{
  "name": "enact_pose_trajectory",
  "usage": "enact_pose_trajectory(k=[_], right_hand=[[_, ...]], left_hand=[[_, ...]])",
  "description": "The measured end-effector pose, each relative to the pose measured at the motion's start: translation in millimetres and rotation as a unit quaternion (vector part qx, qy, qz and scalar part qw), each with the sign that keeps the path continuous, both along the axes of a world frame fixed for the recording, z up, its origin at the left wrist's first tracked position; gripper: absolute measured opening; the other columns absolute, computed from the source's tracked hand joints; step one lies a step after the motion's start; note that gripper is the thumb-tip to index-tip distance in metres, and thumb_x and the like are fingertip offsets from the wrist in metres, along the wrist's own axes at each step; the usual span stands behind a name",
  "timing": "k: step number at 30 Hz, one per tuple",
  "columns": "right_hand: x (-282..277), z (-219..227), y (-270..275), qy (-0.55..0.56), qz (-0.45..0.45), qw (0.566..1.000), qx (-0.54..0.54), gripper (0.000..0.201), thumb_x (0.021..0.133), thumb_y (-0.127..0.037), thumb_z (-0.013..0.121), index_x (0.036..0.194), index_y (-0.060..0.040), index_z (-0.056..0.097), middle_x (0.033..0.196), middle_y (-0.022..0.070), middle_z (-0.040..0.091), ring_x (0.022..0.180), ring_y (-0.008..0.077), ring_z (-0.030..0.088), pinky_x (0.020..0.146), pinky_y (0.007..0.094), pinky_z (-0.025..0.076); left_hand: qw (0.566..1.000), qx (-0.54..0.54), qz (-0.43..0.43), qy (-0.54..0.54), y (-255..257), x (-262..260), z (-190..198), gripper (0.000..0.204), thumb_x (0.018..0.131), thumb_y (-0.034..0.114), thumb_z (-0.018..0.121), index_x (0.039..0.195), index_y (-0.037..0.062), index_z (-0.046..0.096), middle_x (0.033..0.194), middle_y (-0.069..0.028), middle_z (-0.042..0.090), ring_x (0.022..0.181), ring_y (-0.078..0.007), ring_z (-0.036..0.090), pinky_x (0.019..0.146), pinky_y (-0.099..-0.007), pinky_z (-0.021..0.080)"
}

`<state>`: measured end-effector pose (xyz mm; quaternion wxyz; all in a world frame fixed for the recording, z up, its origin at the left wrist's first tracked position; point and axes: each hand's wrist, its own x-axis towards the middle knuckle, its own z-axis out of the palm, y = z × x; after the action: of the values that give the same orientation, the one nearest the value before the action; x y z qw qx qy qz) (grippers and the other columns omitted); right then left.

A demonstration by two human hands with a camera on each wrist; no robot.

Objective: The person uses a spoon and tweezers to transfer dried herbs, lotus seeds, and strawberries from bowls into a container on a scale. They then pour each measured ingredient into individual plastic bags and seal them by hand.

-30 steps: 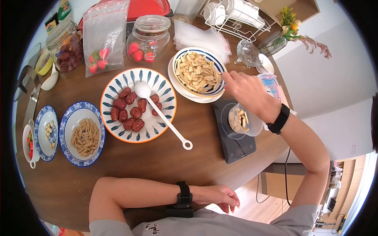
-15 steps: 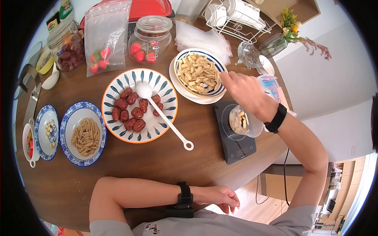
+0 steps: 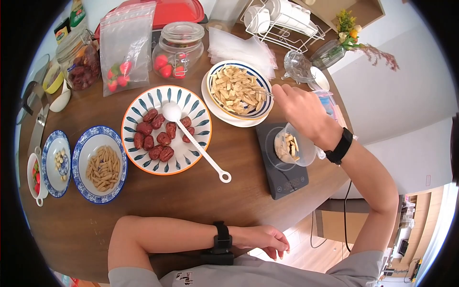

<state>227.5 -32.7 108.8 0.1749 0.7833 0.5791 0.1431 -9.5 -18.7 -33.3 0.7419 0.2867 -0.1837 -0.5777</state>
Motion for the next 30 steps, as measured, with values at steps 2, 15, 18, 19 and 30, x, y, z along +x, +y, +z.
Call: enact_pose_trajectory(k=[2,15,18,19,30], right_hand=[[0.1,3.4,-6.1,-0.010,0.015,1.000,0.018,0.017,0.081,-0.003,0.058,0.095,-0.0025,0.047,0.080,0.0112,0.059,0.068,0.0276,0.067,0.053,0.0353,0.054],[-53.5,56.6,-100.6,-0.055,-0.051,0.997,0.028,0.015,0.079,-0.002,0.059,0.089,-0.0058,0.047,0.073,0.0062,0.052,0.061,0.0217,0.060,0.048,0.0335,0.049],[-68.7,55.1,-114.0,-0.041,-0.064,0.996,0.039,0.015,0.079,-0.004,0.060,0.086,-0.0061,0.047,0.072,0.0068,0.052,0.063,0.0218,0.061,0.047,0.0333,0.049],[-71.4,51.5,-117.4,-0.041,-0.065,0.996,0.039,0.015,0.079,-0.004,0.060,0.086,-0.0061,0.047,0.072,0.0068,0.052,0.063,0.0218,0.061,0.047,0.0333,0.049],[-48.7,68.8,-119.4,0.235,-0.188,0.946,0.119,0.018,0.087,-0.016,0.065,0.093,-0.0025,0.056,0.072,0.0128,0.060,0.065,0.0268,0.061,0.059,0.0387,0.047]], left_hand=[[1.000,0.004,-0.002,0.002,2.9,0.5,3.6,0.030,0.095,0.030,0.060,0.112,0.0052,0.061,0.098,-0.0033,0.062,0.088,-0.0086,0.060,0.081,-0.0220,0.047],[1.000,0.009,-0.002,0.020,0.5,-0.2,1.5,0.028,0.096,0.024,0.058,0.115,0.0040,0.058,0.100,-0.0027,0.061,0.089,-0.0094,0.057,0.084,-0.0231,0.046],[1.000,0.003,-0.004,0.028,-0.9,0.1,-0.7,0.028,0.096,0.024,0.058,0.115,0.0035,0.058,0.101,-0.0026,0.062,0.089,-0.0095,0.057,0.084,-0.0236,0.046],[1.000,0.008,-0.004,0.026,-0.4,0.3,0.3,0.029,0.096,0.023,0.058,0.116,0.0030,0.058,0.101,-0.0026,0.062,0.089,-0.0096,0.057,0.084,-0.0236,0.046],[1.000,0.004,0.003,0.027,-0.1,-0.5,-1.1,0.030,0.096,0.023,0.057,0.118,0.0021,0.057,0.101,-0.0034,0.062,0.090,-0.0099,0.058,0.084,-0.0238,0.047]])
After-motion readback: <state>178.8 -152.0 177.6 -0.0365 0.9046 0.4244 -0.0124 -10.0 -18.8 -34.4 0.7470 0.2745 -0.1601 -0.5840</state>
